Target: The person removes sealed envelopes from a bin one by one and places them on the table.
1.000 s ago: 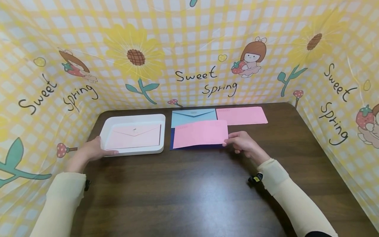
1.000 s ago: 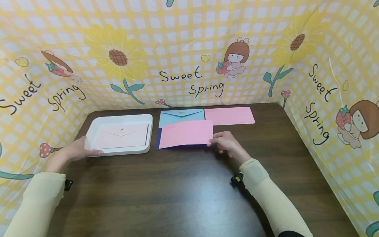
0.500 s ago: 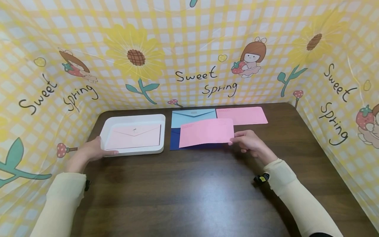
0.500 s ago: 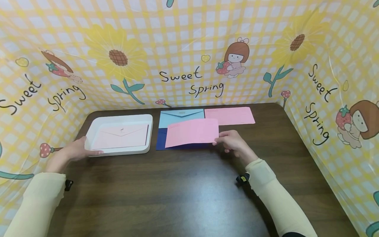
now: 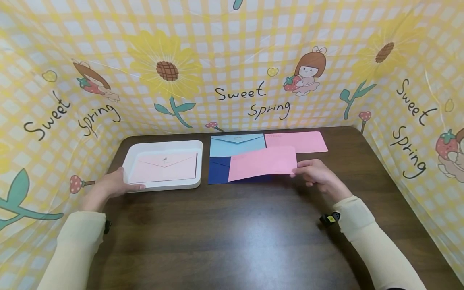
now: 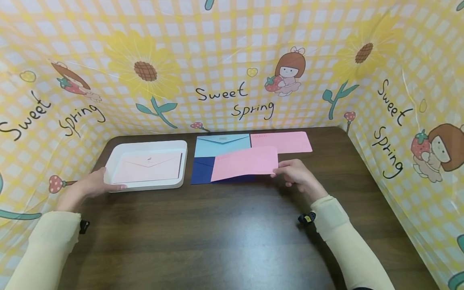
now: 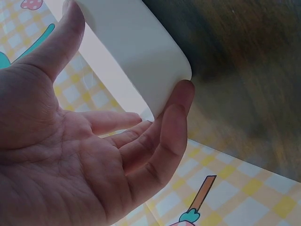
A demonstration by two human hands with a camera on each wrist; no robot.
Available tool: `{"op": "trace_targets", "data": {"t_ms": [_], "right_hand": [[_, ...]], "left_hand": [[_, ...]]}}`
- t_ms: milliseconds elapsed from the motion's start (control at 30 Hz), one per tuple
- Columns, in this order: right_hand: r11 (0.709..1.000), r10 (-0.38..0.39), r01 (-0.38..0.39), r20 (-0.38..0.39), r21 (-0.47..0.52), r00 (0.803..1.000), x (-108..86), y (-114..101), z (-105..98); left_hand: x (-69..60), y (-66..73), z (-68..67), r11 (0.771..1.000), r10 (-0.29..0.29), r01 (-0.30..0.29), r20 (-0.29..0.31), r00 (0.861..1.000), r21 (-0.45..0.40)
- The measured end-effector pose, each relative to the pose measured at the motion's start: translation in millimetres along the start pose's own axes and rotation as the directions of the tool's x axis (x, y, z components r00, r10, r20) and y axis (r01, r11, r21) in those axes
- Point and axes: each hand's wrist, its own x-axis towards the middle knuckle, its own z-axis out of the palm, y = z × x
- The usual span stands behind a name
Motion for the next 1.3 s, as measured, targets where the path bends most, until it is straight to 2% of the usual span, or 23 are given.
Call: {"op": "trace_targets", "data": {"t_ms": [267,467,733,1033,1300], "right_hand": [[1.0,0.008,-0.008,0.024,0.023,1.0,-6.9,2,-14],[1.0,0.023,-0.023,0.022,-0.003,0.999,-12.3,4,-26],[0.999,0.046,-0.046,0.011,0.017,0.999,-17.6,11,-41],[0.998,0.054,-0.054,0.002,-0.017,0.999,-21.0,18,-61],[0.994,0.063,-0.063,-0.004,-0.09,0.998,-23.0,23,-73]], "left_hand": [[-0.2,-0.1,0.3,1.0,-0.006,0.006,-0.004,1.0,-0.002],[0.7,-0.4,0.0,1.0,-0.019,0.019,0.002,1.0,0.005],[1.8,0.0,-0.8,1.0,-0.012,0.011,0.009,1.0,0.013],[0.9,0.9,0.0,1.0,-0.009,0.009,0.006,1.0,0.011],[0.4,1.2,-1.0,1.0,-0.022,0.022,0.014,1.0,0.007]]}}
